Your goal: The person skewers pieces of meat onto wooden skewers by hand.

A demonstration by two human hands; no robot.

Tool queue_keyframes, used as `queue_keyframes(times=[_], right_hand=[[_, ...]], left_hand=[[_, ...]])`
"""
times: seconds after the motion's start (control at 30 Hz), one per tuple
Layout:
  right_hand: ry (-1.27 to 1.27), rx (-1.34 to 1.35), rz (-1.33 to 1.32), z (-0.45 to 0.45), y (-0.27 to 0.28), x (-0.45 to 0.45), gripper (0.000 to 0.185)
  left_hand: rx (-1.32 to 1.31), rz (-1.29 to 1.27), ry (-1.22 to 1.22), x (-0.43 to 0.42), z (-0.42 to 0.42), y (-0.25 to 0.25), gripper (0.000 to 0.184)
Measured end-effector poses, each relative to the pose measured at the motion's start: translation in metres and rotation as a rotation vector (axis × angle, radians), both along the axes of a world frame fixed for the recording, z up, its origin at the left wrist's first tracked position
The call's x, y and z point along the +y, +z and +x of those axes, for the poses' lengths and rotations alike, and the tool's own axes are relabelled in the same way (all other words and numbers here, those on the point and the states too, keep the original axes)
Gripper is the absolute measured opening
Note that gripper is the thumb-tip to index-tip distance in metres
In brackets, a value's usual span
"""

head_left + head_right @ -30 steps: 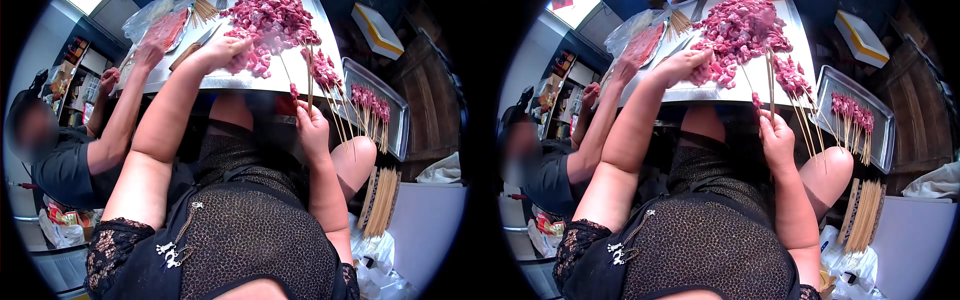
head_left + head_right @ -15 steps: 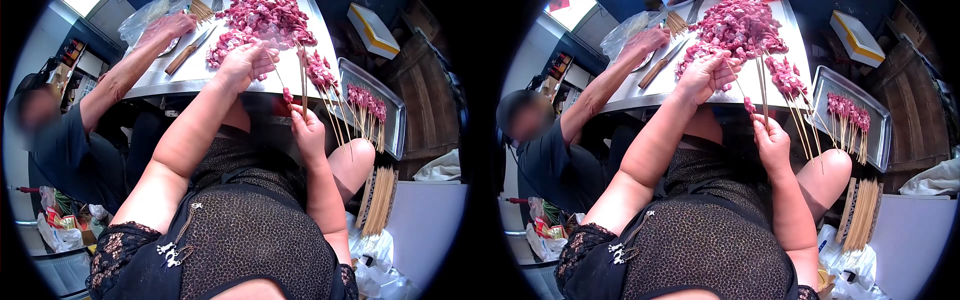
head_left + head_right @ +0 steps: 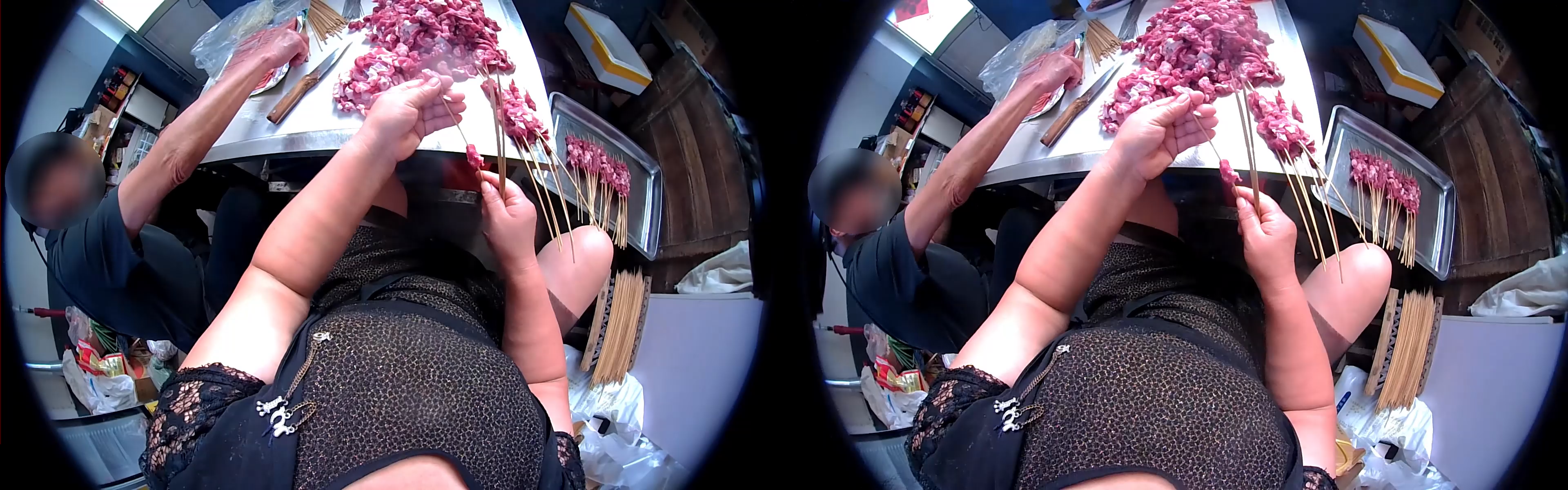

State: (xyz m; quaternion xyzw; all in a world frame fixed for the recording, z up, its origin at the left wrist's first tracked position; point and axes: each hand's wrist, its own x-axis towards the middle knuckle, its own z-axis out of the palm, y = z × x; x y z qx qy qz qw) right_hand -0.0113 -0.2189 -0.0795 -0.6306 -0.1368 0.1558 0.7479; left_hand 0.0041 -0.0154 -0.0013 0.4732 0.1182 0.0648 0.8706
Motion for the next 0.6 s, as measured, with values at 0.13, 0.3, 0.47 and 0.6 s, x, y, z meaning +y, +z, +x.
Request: queue_keyframes(times=[0.13, 0.3, 0.47, 0.6], right_hand=[[-0.031, -0.053, -0.035, -0.002, -0.001, 0.003, 0.018], [-0.026, -0.077, -0.039, -0.003, 0.001, 0.004, 0.018], [-0.019, -0.035, 0.026, -0.010, 0.010, 0.008, 0.018], [-0.002, 0.011, 0.072, -0.004, 0.011, 0.005, 0.019]], left_hand=[[-0.008, -0.129, 0.037, -0.008, -0.003, -0.006, 0.025], [-0.025, -0.184, -0.012, -0.010, -0.005, -0.007, 0.025], [-0.017, -0.110, -0.153, -0.016, -0.008, -0.011, 0.026], [-0.059, -0.104, -0.147, -0.013, -0.004, -0.009, 0.028]])
